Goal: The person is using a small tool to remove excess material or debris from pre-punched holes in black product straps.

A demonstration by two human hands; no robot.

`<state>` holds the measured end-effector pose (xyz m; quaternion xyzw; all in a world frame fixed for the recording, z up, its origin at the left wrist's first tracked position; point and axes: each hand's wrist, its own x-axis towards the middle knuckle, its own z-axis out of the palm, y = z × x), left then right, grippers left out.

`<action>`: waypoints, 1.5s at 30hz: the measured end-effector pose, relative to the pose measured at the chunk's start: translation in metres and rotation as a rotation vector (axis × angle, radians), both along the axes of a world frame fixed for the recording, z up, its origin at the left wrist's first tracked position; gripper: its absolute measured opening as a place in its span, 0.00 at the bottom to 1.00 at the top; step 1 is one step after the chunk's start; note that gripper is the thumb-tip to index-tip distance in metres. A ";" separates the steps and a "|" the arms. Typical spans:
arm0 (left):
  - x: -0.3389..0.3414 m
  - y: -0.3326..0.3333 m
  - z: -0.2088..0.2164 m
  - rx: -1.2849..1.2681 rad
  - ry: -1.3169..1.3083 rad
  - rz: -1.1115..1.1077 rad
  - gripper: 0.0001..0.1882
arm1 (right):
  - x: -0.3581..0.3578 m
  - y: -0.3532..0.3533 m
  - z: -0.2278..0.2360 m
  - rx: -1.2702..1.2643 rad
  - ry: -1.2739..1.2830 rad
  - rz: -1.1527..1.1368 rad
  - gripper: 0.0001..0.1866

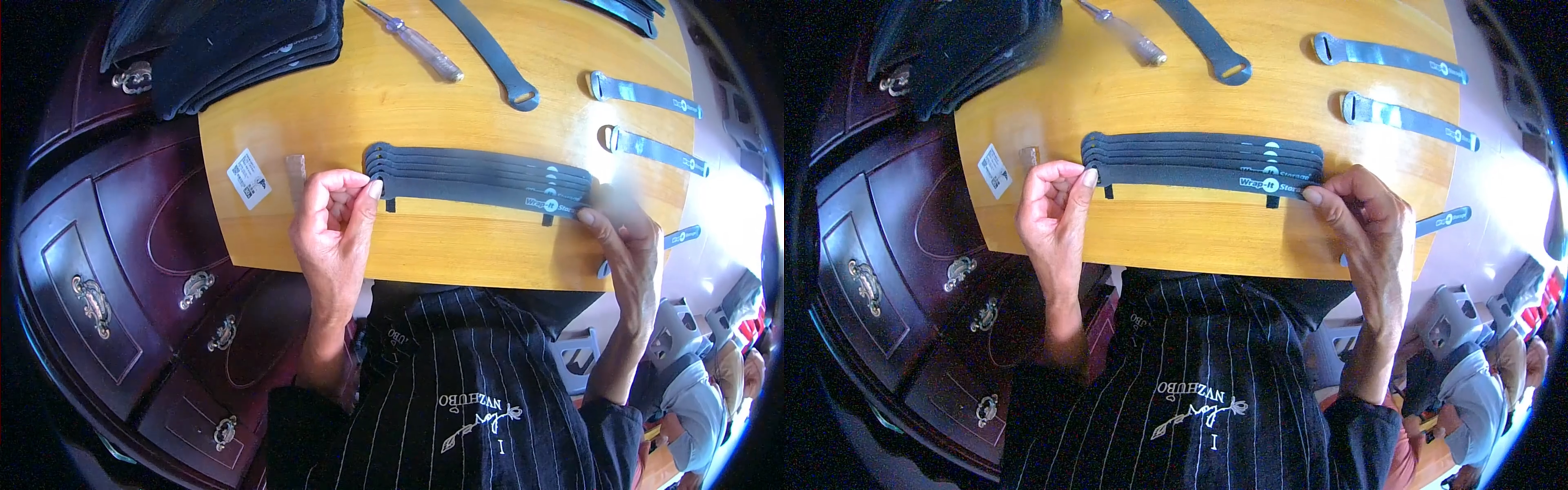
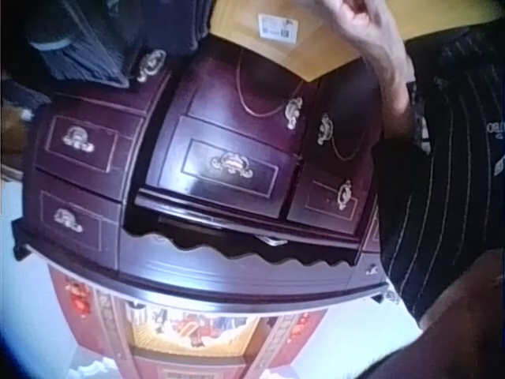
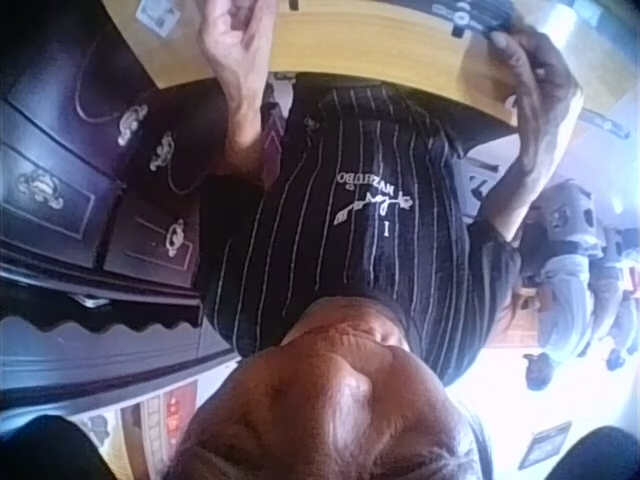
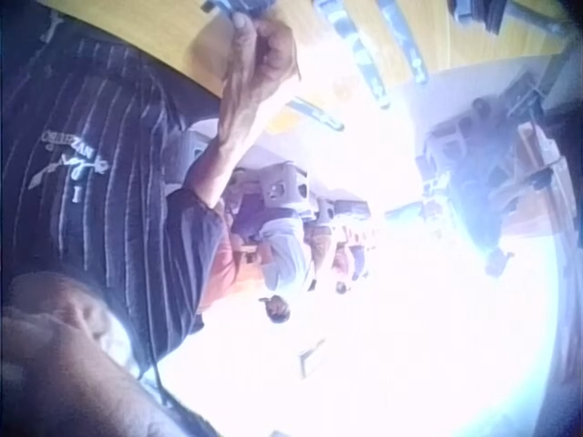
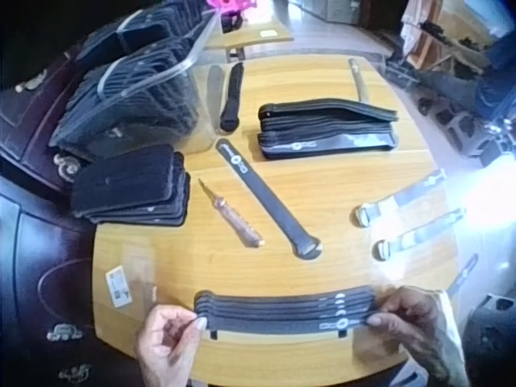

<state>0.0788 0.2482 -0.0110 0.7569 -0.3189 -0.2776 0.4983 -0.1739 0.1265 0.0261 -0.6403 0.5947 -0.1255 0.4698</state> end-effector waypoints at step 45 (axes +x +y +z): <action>0.001 0.000 0.030 0.299 0.242 0.013 0.05 | 0.058 -0.045 0.033 -0.415 0.176 0.413 0.12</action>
